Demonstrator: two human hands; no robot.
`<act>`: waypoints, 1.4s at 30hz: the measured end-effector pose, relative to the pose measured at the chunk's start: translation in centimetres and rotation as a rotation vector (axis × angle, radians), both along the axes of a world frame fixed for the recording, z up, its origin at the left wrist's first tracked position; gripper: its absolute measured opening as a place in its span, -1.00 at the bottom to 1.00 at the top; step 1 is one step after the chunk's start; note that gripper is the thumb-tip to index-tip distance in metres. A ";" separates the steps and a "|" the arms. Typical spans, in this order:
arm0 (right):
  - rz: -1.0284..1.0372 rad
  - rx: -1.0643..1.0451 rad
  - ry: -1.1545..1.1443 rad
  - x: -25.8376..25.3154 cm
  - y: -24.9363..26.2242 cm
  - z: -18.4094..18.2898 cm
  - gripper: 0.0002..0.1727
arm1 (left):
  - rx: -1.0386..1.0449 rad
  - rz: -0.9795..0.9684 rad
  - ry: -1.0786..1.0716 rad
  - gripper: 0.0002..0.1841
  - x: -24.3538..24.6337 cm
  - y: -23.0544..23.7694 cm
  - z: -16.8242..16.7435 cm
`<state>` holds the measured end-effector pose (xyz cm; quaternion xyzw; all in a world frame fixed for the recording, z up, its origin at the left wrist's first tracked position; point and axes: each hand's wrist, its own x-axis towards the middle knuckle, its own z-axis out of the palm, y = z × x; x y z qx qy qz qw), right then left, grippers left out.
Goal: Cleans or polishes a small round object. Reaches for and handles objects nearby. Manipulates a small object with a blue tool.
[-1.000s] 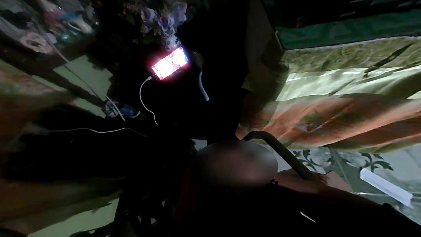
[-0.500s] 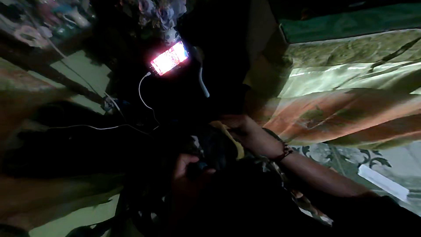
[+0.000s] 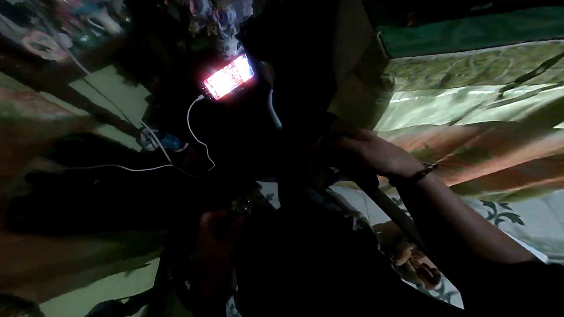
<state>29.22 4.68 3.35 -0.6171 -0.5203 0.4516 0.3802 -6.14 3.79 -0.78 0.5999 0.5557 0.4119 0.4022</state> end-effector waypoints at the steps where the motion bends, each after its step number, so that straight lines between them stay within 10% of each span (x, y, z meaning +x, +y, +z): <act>1: 0.054 -0.026 -0.046 -0.1 -0.1 -0.2 -0.66 | -0.013 0.006 -0.012 -0.70 0.0 0.0 0.0; 8: 0.425 -0.097 0.510 -3.9 -1.9 -1.1 -0.65 | 0.049 -0.200 -0.234 -0.68 2.7 -1.0 -0.3; 13: 0.714 0.323 0.085 -5.4 -3.3 -0.6 -0.55 | 0.071 -0.218 -0.278 -0.67 3.7 -0.9 -0.3; 18: 0.493 0.703 -0.070 -7.2 -2.6 -1.9 -0.80 | 0.014 -0.294 -0.296 -0.66 3.8 -1.7 0.5; 26: 0.373 0.945 -0.261 -10.6 -2.2 -6.4 -0.68 | -0.079 -0.288 -0.304 -0.60 4.7 -2.4 1.0; 36: 0.382 -0.069 0.148 -10.7 -1.7 -3.4 -0.61 | 0.405 -0.415 0.298 -0.64 4.6 -2.2 0.5; 42: 0.203 0.393 0.137 -11.9 -3.0 -6.7 -0.55 | 0.345 -0.367 0.061 -0.52 4.0 -1.5 -0.9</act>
